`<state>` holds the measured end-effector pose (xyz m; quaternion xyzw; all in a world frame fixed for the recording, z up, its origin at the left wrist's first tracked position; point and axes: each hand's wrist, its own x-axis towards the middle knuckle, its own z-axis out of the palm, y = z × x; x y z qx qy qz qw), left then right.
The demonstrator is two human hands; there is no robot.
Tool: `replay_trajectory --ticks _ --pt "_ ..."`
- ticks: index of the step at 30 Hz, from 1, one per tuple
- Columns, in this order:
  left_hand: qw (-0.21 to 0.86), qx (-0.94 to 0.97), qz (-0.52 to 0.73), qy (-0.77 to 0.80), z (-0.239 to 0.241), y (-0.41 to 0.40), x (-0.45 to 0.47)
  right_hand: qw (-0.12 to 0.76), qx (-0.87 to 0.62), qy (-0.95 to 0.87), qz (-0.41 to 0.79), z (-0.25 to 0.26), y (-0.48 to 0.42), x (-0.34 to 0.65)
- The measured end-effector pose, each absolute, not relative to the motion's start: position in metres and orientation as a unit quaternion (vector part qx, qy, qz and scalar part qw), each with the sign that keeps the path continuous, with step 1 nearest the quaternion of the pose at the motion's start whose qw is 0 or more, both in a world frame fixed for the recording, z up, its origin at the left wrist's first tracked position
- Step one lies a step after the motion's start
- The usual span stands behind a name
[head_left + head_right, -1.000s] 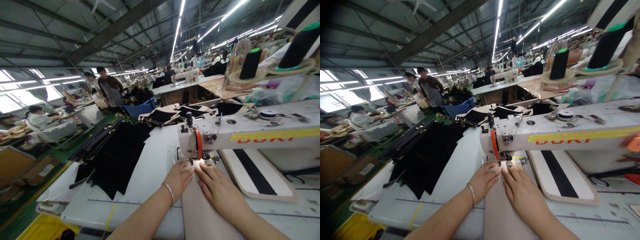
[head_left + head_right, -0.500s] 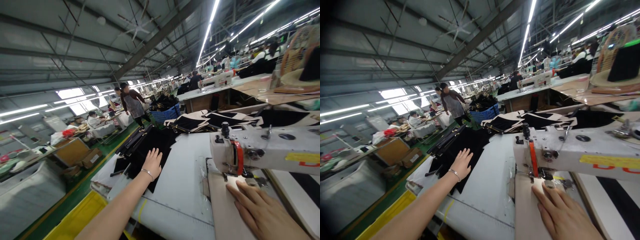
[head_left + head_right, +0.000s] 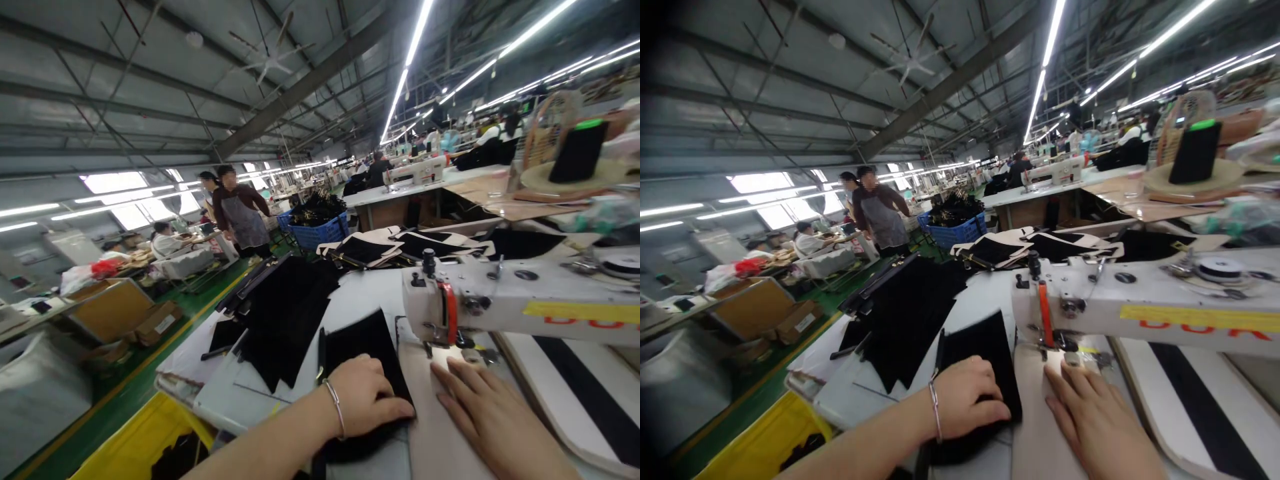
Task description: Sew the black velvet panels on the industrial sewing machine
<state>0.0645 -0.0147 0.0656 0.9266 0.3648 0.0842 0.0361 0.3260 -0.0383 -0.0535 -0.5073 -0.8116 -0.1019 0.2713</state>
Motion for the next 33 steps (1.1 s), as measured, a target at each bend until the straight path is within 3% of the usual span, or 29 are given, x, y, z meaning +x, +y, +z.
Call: replay_trajectory --ticks 2,4,9,25,33 --pt "0.073 0.907 0.123 0.396 0.036 -0.003 0.076 0.251 -0.522 -0.809 -0.099 -0.045 -0.041 0.322" --pt "0.046 0.851 0.147 0.502 0.014 0.022 0.080 0.242 -0.527 -0.809 -0.093 -0.039 -0.043 0.320" --pt "0.027 0.777 0.144 0.612 -0.002 0.074 0.072 0.241 -0.531 -0.808 -0.083 -0.033 -0.047 0.319" --pt "0.134 0.839 0.167 0.500 0.012 0.020 0.077 0.237 -0.541 -0.805 -0.053 -0.028 -0.049 0.316" --pt "0.169 0.846 0.179 0.473 0.012 0.022 0.124 0.222 -0.542 -0.810 -0.039 -0.024 -0.050 0.318"
